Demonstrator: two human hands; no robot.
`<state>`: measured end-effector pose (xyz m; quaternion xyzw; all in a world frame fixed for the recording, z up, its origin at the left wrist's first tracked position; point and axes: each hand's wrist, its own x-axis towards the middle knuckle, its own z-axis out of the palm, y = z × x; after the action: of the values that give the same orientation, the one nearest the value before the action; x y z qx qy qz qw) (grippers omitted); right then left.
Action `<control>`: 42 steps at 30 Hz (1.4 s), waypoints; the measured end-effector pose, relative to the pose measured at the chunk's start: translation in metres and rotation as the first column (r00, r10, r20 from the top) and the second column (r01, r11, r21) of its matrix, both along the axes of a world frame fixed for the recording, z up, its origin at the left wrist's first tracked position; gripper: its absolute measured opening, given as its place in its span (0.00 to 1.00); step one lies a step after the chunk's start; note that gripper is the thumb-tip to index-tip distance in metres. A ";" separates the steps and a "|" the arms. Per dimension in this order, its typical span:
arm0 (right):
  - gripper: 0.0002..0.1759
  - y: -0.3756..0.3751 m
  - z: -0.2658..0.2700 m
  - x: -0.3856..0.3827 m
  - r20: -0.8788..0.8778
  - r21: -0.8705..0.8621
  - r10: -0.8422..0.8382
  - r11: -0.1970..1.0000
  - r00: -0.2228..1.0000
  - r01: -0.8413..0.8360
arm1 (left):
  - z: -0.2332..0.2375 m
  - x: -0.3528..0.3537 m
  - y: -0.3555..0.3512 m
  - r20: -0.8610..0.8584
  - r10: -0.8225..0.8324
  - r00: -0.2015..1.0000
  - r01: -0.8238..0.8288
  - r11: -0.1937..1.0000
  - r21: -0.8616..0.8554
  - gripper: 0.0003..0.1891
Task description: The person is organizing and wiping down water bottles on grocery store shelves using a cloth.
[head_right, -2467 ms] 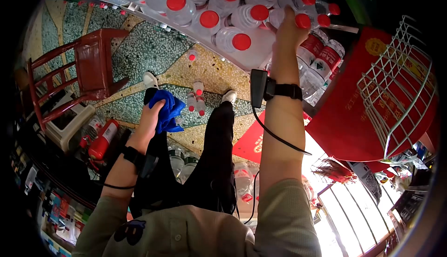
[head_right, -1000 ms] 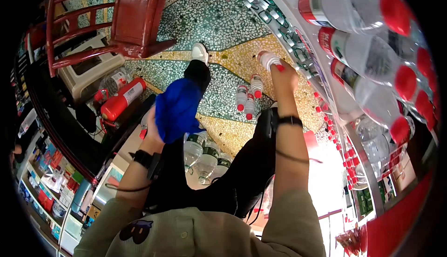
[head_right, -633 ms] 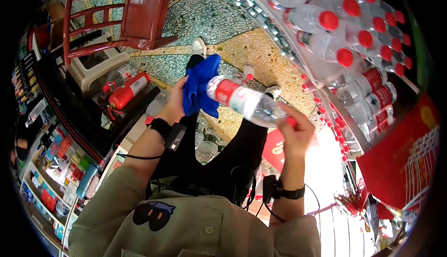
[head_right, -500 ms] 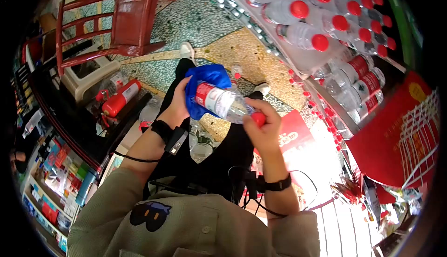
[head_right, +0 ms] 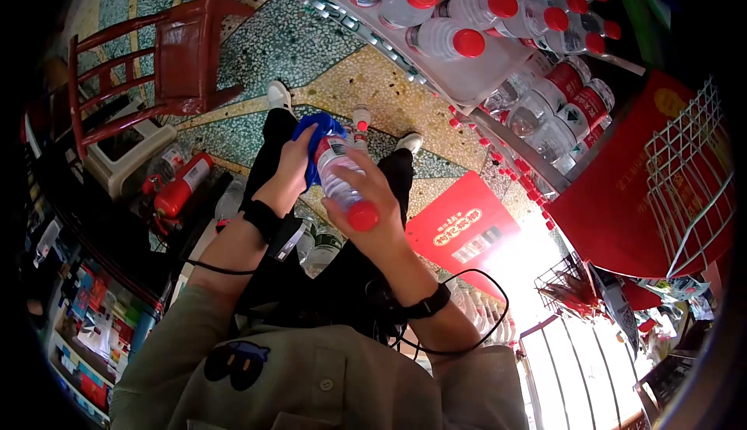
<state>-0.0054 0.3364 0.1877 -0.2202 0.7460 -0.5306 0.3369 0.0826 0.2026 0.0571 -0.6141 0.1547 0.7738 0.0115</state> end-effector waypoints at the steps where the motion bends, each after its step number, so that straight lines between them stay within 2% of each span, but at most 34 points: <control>1: 0.25 0.000 0.001 0.003 -0.037 -0.013 -0.002 1.000 0.999 0.002 | -0.004 -0.005 -0.002 0.003 -0.043 0.999 0.043 0.999 -0.027 0.15; 4: 0.24 0.005 0.005 -0.005 -0.080 0.033 -0.077 0.996 0.994 0.079 | -0.007 -0.021 -0.003 0.013 -0.170 0.985 0.170 0.977 -0.128 0.16; 7: 0.23 0.013 0.017 -0.019 -0.085 0.127 -0.220 0.965 0.972 0.229 | 0.011 -0.038 -0.001 0.156 -0.443 0.883 0.470 0.827 -0.308 0.19; 9: 0.22 0.021 0.024 -0.030 -0.127 0.169 -0.319 0.926 0.939 0.338 | 0.004 -0.040 0.004 0.090 -0.463 0.882 0.469 0.841 -0.272 0.17; 11: 0.22 0.024 0.036 -0.044 -0.247 0.159 -0.405 0.879 0.880 0.449 | 0.028 -0.048 -0.001 0.009 -0.425 0.905 0.418 0.885 -0.206 0.16; 12: 0.23 0.022 0.042 -0.053 -0.324 0.180 -0.475 0.818 0.818 0.546 | 0.042 -0.053 -0.006 -0.010 -0.394 0.919 0.389 0.909 -0.152 0.15; 13: 0.20 0.023 0.034 -0.063 -0.329 0.048 -0.654 0.709 0.681 0.704 | 0.047 -0.053 -0.010 -0.032 -0.399 0.916 0.392 0.911 -0.132 0.16; 14: 0.20 0.020 0.040 -0.082 -0.342 0.106 -0.723 0.604 0.599 0.790 | 0.051 -0.051 -0.015 -0.056 -0.404 0.913 0.396 0.911 -0.112 0.16; 15: 0.20 0.017 0.037 -0.101 -0.251 0.002 -0.792 0.575 0.557 0.818 | 0.052 -0.048 -0.019 -0.081 -0.408 0.909 0.401 0.912 -0.090 0.17; 16: 0.20 0.012 0.035 -0.121 -0.199 -0.062 -0.834 0.535 0.515 0.842 | 0.040 -0.041 -0.019 -0.019 -0.438 0.899 0.434 0.895 -0.105 0.18; 18: 0.19 0.011 0.012 -0.157 -0.153 -0.133 -0.878 0.474 0.454 0.871 | 0.033 -0.032 -0.022 -0.030 -0.446 0.895 0.441 0.892 -0.095 0.17; 19: 0.20 0.005 0.006 -0.174 -0.097 -0.060 -0.919 0.389 0.383 0.919 | 0.031 -0.030 -0.022 -0.050 -0.455 0.889 0.450 0.889 -0.089 0.17; 20: 0.26 0.007 -0.010 -0.192 -0.009 -0.111 -0.921 0.389 0.390 0.915 | 0.036 -0.032 -0.021 -0.030 -0.436 0.900 0.431 0.896 -0.107 0.15; 23: 0.26 -0.003 -0.031 -0.230 0.031 -0.078 -0.945 0.324 0.327 0.943 | 0.033 -0.020 -0.024 -0.069 -0.453 0.889 0.449 0.891 -0.073 0.15; 26: 0.27 -0.011 -0.035 -0.249 -0.005 -0.032 -0.953 0.304 0.304 0.952 | 0.032 -0.015 -0.025 -0.016 -0.440 0.898 0.437 0.895 -0.086 0.15; 30: 0.26 -0.005 -0.047 -0.270 0.055 -0.008 -0.936 0.348 0.348 0.937 | 0.030 -0.010 -0.026 0.030 -0.459 0.888 0.460 0.883 -0.091 0.15; 35: 0.29 -0.011 -0.044 -0.267 0.074 -0.015 -0.926 0.370 0.370 0.929 | 0.027 -0.010 -0.029 -0.037 -0.484 0.875 0.481 0.875 -0.062 0.15; 38: 0.34 -0.001 -0.055 -0.248 0.052 -0.133 -0.897 0.430 0.439 0.893 | 0.029 -0.015 -0.032 -0.050 -0.435 0.899 0.433 0.900 -0.050 0.15; 41: 0.39 0.008 -0.057 -0.194 -0.273 -0.182 -0.770 0.630 0.577 0.755 | 0.020 -0.014 -0.036 -0.012 -0.345 0.938 0.345 0.938 -0.037 0.16; 42: 0.36 0.018 -0.066 -0.173 -0.384 -0.191 -0.682 0.718 0.623 0.669 | 0.016 -0.013 -0.037 0.011 -0.309 0.951 0.309 0.950 -0.031 0.17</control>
<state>-0.1784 0.3540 0.1218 -0.0400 0.8203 -0.5670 -0.0624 0.0699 0.1653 0.0730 -0.5847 0.2614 0.7581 0.1230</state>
